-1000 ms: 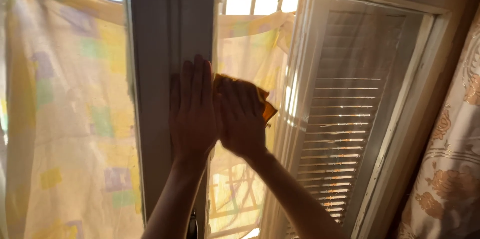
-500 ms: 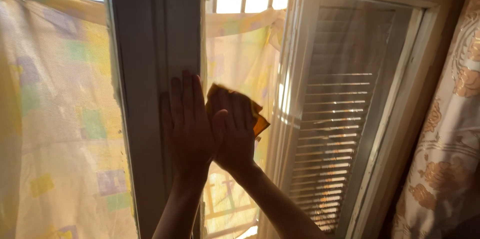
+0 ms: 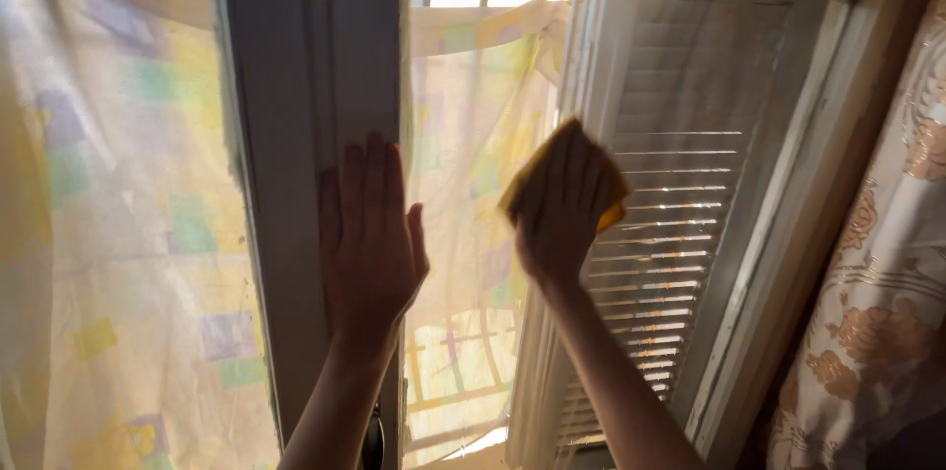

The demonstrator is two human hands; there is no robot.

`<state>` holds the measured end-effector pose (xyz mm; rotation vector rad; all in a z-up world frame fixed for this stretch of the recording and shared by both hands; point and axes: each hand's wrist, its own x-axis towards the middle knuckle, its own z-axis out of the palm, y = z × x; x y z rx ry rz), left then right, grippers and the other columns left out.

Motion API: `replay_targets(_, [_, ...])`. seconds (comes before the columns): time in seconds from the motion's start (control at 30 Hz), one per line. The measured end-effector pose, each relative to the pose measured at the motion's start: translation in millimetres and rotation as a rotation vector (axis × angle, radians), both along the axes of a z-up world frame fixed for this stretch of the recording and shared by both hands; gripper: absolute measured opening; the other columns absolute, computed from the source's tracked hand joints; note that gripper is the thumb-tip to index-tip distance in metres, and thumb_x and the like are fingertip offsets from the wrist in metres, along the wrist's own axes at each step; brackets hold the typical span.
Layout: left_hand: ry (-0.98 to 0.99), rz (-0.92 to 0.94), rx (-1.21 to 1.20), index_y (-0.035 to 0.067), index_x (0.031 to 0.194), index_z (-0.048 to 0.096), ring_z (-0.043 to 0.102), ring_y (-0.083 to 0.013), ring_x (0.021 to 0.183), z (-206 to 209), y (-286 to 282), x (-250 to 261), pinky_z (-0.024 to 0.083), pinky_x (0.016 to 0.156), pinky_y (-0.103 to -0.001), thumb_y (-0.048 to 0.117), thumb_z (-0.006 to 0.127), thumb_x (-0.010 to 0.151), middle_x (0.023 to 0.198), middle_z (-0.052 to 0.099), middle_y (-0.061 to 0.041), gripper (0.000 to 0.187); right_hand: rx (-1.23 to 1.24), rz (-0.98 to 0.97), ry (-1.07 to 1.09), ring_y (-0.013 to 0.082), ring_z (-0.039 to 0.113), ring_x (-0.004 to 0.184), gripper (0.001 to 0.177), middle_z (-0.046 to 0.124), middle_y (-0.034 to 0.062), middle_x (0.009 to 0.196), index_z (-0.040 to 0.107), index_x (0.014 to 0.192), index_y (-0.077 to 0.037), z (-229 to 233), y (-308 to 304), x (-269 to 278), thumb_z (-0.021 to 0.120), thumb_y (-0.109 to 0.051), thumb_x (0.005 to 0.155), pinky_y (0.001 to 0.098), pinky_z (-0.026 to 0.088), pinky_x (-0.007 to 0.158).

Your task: Cleaning a window pane and frame using a yellow cloth and water from a plastic bottle.

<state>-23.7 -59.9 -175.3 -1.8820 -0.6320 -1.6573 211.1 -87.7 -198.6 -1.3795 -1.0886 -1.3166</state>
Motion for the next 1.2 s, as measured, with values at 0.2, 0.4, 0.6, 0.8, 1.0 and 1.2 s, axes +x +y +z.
replay_targets(0.2, [0.019, 0.006, -0.029, -0.004, 0.155, 0.043, 0.037, -0.0364, 0.151, -5.4, 4.7, 2.6, 0.032, 0.124, -0.053, 0.021, 0.062, 0.102, 0.161, 0.042, -0.021, 0.061, -0.24, 0.051, -0.261, 0.0433, 0.035, 0.151, 0.054, 0.043, 0.0246, 0.158, 0.043, 0.154, -0.001, -46.0, -2.7, 5.9, 0.037, -0.03, 0.108, 0.0623, 0.019, 0.13])
replay_targets(0.4, [0.029, -0.064, -0.078, -0.003, 0.156, 0.041, 0.035, -0.0349, 0.154, -6.5, 8.0, 4.1, 0.029, 0.128, -0.054, 0.02, 0.061, 0.103, 0.163, 0.04, -0.019, 0.062, -0.062, 0.083, -0.199, 0.0467, 0.028, 0.155, 0.058, 0.037, 0.0238, 0.164, 0.037, 0.16, 0.001, 61.8, 28.2, -55.2, 0.046, -0.031, 0.112, 0.0634, 0.017, 0.129])
replay_targets(0.6, [-0.016, 0.035, 0.05, 0.0, 0.156, 0.044, 0.037, -0.0348, 0.154, -17.6, 21.4, 13.0, 0.031, 0.129, -0.053, 0.015, 0.054, 0.111, 0.162, 0.042, -0.018, 0.049, -0.096, 0.158, -0.197, 0.0421, 0.033, 0.155, 0.057, 0.041, 0.0207, 0.162, 0.041, 0.159, -0.002, 24.3, 37.3, -96.6, 0.05, -0.031, 0.111, 0.062, 0.019, 0.129])
replay_targets(0.8, [-0.012, -0.126, -0.008, -0.001, 0.156, 0.043, 0.036, -0.0348, 0.155, -13.6, 19.9, 4.8, 0.029, 0.131, -0.054, 0.014, 0.047, 0.109, 0.163, 0.042, -0.018, 0.049, -0.207, 0.125, -0.392, 0.0365, 0.043, 0.149, 0.053, 0.051, 0.014, 0.155, 0.046, 0.155, -0.009, -46.1, 15.8, -79.8, 0.052, -0.031, 0.108, 0.0589, 0.028, 0.125])
replay_targets(1.0, [-0.027, -0.112, -0.052, 0.002, 0.158, 0.042, 0.037, -0.0343, 0.155, -14.8, 16.0, 4.8, 0.029, 0.13, -0.053, 0.014, 0.051, 0.11, 0.164, 0.042, -0.017, 0.05, -0.604, -0.126, -0.062, 0.0395, 0.038, 0.147, 0.055, 0.044, 0.0212, 0.155, 0.035, 0.161, -0.01, 19.4, -9.1, -6.1, 0.041, -0.034, 0.112, 0.0573, 0.032, 0.122])
replay_targets(1.2, [-0.026, -0.104, -0.03, 0.003, 0.159, 0.041, 0.036, -0.0347, 0.155, -15.7, 14.6, 4.3, 0.029, 0.13, -0.053, 0.014, 0.052, 0.11, 0.164, 0.041, -0.017, 0.051, -0.13, -0.069, -0.035, 0.05, 0.014, 0.157, 0.074, 0.027, 0.0273, 0.169, 0.028, 0.164, -0.003, -6.8, -21.5, 43.8, 0.027, -0.051, 0.109, 0.063, 0.008, 0.13])
